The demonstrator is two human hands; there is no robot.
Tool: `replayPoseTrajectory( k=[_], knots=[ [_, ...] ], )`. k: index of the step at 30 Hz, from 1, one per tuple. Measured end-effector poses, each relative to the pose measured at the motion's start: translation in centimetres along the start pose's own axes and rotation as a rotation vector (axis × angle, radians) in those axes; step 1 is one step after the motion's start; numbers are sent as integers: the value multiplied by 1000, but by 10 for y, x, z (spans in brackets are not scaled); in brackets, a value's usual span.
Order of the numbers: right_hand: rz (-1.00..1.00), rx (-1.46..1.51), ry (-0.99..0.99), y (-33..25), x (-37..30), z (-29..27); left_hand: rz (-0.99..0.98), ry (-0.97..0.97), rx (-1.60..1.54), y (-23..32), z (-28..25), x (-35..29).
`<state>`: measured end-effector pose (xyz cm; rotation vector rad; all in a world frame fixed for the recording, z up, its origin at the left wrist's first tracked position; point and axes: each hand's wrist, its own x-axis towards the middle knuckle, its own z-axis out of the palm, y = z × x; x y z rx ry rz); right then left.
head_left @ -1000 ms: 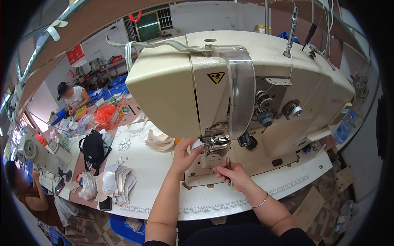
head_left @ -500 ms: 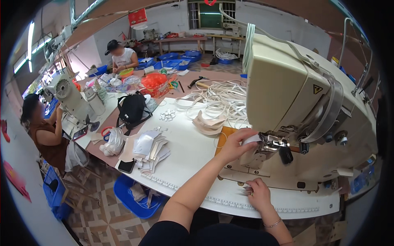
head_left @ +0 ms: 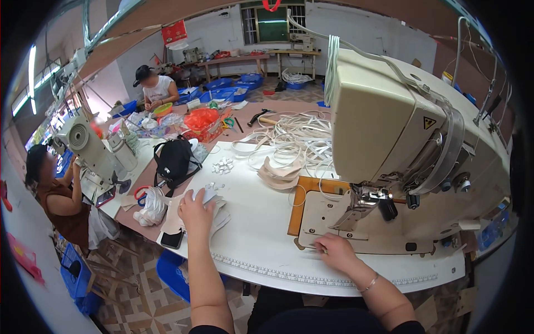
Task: The person operates an industrial sewing machine to stitch white fabric pieces, likely face masks. They repeatedly pick up a piece, feed it through the machine, and trim the thread with scissors before moving to the next piece.
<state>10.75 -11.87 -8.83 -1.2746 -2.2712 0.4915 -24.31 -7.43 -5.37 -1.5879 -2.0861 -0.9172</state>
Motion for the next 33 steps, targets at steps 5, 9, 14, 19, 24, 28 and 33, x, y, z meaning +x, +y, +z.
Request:
replayPoseTrajectory(
  k=[5, 9, 14, 19, 24, 28, 33],
  knots=[
    [-83, 31, 179, -21, 112, 20, 50, 87, 37, 15, -9, -6],
    [34, -225, 289, 13, 183, 54, 230, 95, -158, 43, -21, -26],
    [76, -175, 193, -11, 196, 36, 278, -72, -528, 59, 1, -50],
    [-242, 141, 147, -61, 120, -21, -46, -363, -1354, 93, 12, -36],
    [-186, 209, 625, -57, 19, -37, -595, -800, -2187, 129, 8, -60],
    [357, 1225, 411, -34, -28, -25, -926, -937, -2482, 166, -1, -77],
    [235, 907, 486, -31, -37, -46, -1057, -1114, -2173, 175, 29, -104]
  ],
)
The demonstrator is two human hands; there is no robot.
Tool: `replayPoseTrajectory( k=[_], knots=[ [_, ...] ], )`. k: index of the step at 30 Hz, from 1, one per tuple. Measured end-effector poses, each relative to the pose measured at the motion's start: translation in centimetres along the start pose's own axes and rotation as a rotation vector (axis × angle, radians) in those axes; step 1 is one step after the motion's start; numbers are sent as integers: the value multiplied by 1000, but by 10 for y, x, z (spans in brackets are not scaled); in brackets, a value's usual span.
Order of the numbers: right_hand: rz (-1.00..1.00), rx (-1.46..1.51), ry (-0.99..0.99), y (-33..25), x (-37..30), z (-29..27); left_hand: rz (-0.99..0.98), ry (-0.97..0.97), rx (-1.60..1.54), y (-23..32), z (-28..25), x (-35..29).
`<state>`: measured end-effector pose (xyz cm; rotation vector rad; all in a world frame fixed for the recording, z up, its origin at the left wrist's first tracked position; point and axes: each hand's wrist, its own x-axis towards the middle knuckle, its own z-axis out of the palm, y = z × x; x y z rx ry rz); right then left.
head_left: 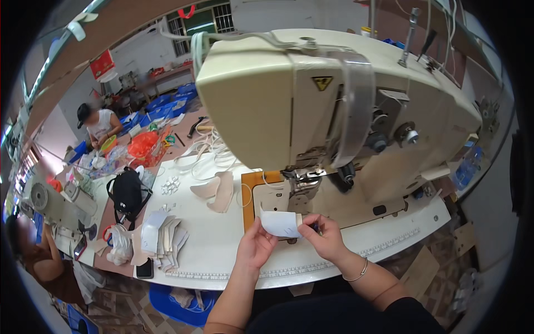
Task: The person operates an industrial sewing machine to stitch white fabric pieces, likely face masks. They repeatedly pick up a piece, feed it through the machine, and trim the thread with scissors before moving to the next piece.
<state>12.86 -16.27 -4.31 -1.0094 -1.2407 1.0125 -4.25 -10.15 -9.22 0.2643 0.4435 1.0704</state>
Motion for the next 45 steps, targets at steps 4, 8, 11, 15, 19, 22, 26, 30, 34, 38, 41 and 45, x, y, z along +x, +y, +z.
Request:
replayPoseTrajectory(
  k=[4, 8, 11, 15, 19, 22, 26, 30, 34, 38, 41, 45],
  knots=[
    [62, -121, -48, 5, 13, -22, 528, 314, 757, -5, 19, -4],
    [86, -74, -129, 4, 19, -29, 538, -379, 1364, 13, 43, 10],
    [266, 158, -135, -5, 18, -39, 219, -310, 1289, 18, 69, 2],
    [184, -29, -147, -9, 21, -42, 573, -335, 1460, 13, 65, 12],
    [254, 87, 37, -15, 36, -30, 305, -182, 1158, 20, 99, 19],
    [324, 326, 95, -11, 44, -25, 296, -158, 1164, 26, 102, 37],
    [355, 555, 86, -11, 46, -20, 192, -219, 1151, 37, 107, 48],
    [356, 579, 93, -10, 46, -19, 188, -210, 1212, 41, 112, 48],
    [347, 585, 88, -8, 45, -20, 207, -218, 1247, 41, 125, 40],
    [342, 549, 83, -8, 45, -19, 173, -265, 1230, 44, 119, 47],
    [354, 412, 49, -17, 43, -24, 330, -169, 1327, 36, 104, 49],
    [303, 353, 10, -17, 43, -29, 1244, -377, 1559, 16, 90, 16]
  ],
)
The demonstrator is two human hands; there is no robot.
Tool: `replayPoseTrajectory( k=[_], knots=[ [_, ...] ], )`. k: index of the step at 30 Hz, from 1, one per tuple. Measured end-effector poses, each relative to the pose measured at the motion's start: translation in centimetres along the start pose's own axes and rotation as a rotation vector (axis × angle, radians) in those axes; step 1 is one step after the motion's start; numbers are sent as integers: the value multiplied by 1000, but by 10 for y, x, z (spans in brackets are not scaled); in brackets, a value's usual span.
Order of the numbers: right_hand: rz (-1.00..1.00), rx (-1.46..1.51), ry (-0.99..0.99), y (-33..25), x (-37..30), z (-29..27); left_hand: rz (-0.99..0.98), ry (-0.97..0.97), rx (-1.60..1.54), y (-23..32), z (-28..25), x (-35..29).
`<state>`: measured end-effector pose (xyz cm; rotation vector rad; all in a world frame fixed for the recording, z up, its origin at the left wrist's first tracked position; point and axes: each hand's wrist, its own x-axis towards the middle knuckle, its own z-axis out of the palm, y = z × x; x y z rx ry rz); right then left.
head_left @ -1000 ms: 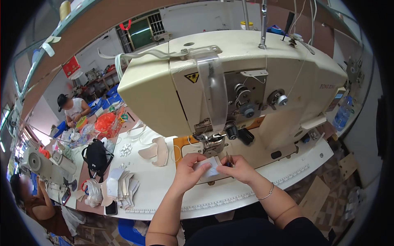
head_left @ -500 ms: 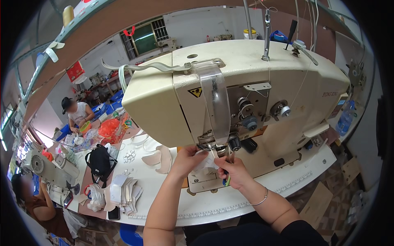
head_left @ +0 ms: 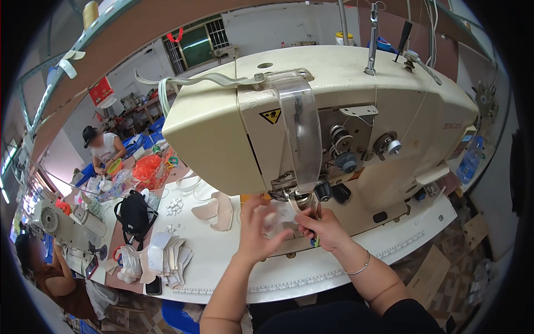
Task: The person operates an industrial sewing machine to stitch white fabric pieces, likely face masks. They repeatedly pick up a piece, feed it through the machine, and trim the thread with scissors before moving to the next piece.
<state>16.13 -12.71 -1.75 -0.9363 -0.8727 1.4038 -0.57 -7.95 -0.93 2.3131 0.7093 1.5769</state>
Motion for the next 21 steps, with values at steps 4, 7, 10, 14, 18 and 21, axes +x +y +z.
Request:
replayPoseTrajectory(
  k=[4, 7, 10, 14, 18, 21],
  knots=[
    [4, 10, 9, 5, 1, -1, 342, -52, 528, -5, 8, -10],
    [24, 37, 27, 5, 1, 0, 374, 2, 469, -4, 7, -8],
    [44, 93, 22, 8, 3, 0, 350, 25, 446, -6, 8, -5],
    [39, 153, 34, 8, 5, 5, 346, 18, 398, -13, 8, -1],
    [31, 208, 20, 12, 5, 5, 313, 2, 319, -23, 9, 4],
    [64, 214, 39, 14, 3, 2, 303, -3, 280, -27, 9, 8]
  ],
)
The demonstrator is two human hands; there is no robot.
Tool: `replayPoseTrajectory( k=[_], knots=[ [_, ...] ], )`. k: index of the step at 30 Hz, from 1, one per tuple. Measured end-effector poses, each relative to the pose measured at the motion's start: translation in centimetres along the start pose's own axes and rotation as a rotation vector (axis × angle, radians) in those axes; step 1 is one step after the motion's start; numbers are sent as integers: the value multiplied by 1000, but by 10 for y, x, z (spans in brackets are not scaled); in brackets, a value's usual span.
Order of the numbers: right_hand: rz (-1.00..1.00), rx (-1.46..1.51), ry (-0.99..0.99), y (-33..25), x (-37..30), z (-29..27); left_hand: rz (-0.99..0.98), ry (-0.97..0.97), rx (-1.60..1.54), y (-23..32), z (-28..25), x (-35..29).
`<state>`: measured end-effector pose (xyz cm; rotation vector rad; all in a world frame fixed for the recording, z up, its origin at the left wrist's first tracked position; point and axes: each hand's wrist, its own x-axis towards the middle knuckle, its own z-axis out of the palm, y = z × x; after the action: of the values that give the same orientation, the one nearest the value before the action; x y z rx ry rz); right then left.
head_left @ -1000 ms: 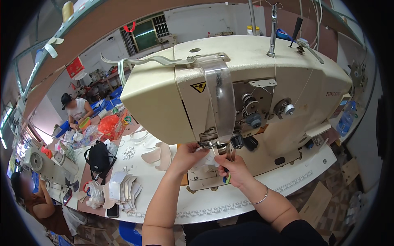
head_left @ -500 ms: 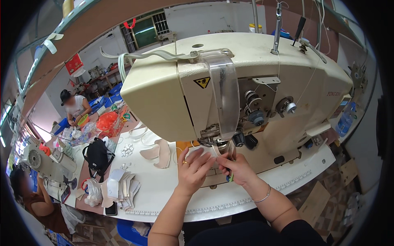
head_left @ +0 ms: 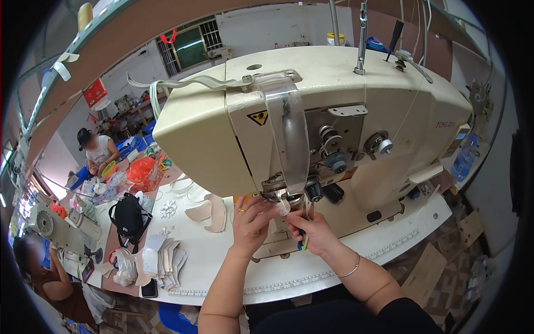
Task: The person operates an industrial sewing machine to stitch white fabric pieces, likely face masks. They repeatedly pick up a piece, feed it through the machine, and trim the thread with scissors before moving to the next piece.
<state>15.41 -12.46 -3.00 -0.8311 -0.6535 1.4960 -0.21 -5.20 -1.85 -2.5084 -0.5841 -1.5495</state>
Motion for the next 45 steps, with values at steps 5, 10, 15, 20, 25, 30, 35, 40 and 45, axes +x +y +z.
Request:
replayPoseTrajectory(
  k=[5, 10, 15, 20, 25, 30, 35, 40, 45],
  knots=[
    [32, -30, 22, 5, -6, -10, -16, 44, -116, -12, 7, 5],
    [51, -40, 34, 7, -13, -18, -128, 65, -193, -20, 15, 5],
    [95, -24, 24, 14, -13, -26, -187, 89, -197, -24, 21, -1],
    [119, 3, -4, 19, -10, -28, -196, 78, -193, -26, 23, -3],
    [153, 23, 8, 25, -10, -29, -231, 49, -218, -26, 23, -4],
    [165, 13, 17, 27, -9, -30, -228, 67, -213, -28, 25, -4],
    [186, 24, 13, 31, -7, -30, -134, 51, -87, -25, 17, -1],
    [194, 21, 35, 37, -6, -28, -121, -128, 295, 28, -17, 17],
    [206, 40, 16, 40, -7, -26, -189, -227, 426, 49, -18, 19]
  ],
)
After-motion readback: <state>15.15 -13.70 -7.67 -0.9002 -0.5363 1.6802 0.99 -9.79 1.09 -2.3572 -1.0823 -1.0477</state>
